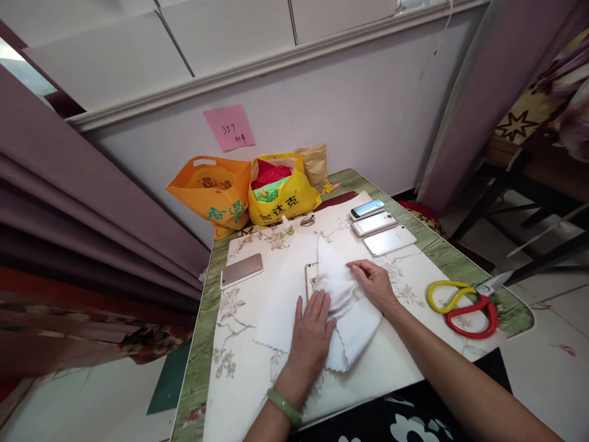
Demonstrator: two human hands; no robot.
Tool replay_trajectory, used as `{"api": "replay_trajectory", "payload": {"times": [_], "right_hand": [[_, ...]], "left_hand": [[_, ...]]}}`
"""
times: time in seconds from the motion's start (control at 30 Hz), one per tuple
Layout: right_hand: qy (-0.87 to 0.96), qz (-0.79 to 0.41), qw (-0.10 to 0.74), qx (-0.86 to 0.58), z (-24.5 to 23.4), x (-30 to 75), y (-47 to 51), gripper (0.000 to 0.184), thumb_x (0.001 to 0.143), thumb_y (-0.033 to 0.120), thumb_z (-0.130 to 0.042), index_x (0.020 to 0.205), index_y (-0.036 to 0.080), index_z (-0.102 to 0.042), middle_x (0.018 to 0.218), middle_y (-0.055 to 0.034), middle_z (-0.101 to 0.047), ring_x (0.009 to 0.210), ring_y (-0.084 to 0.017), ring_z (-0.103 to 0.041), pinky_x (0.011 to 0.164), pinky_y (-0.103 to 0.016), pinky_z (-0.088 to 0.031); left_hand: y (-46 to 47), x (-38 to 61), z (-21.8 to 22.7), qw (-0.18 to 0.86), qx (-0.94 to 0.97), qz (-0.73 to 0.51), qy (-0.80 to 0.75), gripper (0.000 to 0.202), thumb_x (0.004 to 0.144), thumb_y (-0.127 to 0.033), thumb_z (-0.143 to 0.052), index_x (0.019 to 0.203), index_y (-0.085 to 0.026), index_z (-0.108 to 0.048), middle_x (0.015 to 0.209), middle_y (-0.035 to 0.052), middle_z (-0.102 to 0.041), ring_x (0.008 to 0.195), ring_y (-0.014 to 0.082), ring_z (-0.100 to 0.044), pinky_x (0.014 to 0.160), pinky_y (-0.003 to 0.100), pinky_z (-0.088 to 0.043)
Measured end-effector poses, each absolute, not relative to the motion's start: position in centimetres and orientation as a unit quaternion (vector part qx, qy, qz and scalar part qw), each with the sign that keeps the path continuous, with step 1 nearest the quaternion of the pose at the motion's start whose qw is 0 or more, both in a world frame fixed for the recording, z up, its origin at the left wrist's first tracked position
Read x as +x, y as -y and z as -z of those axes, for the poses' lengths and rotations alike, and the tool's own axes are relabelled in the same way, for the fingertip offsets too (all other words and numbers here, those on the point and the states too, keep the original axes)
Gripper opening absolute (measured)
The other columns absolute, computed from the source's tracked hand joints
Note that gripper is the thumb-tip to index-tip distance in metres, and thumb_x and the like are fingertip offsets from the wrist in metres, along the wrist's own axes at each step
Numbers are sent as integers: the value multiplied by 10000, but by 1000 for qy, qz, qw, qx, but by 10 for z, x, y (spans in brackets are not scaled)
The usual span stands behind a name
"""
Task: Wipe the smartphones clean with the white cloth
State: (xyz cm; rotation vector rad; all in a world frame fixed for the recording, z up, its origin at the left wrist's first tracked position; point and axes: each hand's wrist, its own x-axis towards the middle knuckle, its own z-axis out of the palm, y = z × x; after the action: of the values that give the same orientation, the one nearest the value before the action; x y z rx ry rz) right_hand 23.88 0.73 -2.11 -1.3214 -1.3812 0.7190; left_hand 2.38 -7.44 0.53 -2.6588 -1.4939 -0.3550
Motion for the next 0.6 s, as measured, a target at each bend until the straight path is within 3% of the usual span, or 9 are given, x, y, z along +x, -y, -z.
{"api": "replay_trajectory", "payload": {"times": [0.13, 0.37, 0.6], "right_hand": [[581, -297, 524, -547, 19, 238, -7, 235, 891, 363, -542, 921, 245, -743, 923, -26, -735, 831, -198, -665, 759, -306, -498], [592, -292, 512, -549, 19, 239, -6, 222, 891, 337, -538, 921, 251, -741, 930, -22, -732, 839, -195, -660, 752, -300, -484], [593, -292, 512, -548, 20, 238, -7, 239, 894, 370, -540, 909, 239, -739, 917, -34, -734, 827, -200, -663, 746, -305, -494]], "left_hand": [[63, 39, -8, 20, -857, 112, 502, 483, 985, -332, -398, 1443, -178, -392, 1503, 67, -443, 1407, 241, -381, 1159, 557, -284], [95, 16, -8, 39, -864, 114, 489, 476, 982, -250, -383, 1457, -217, -373, 1475, 62, -482, 1390, 204, -407, 1182, 516, -224], [65, 37, -9, -2, -854, 110, 509, 451, 987, -319, -398, 1431, -245, -412, 1466, 72, -494, 1380, 226, -423, 1160, 587, -233]]}}
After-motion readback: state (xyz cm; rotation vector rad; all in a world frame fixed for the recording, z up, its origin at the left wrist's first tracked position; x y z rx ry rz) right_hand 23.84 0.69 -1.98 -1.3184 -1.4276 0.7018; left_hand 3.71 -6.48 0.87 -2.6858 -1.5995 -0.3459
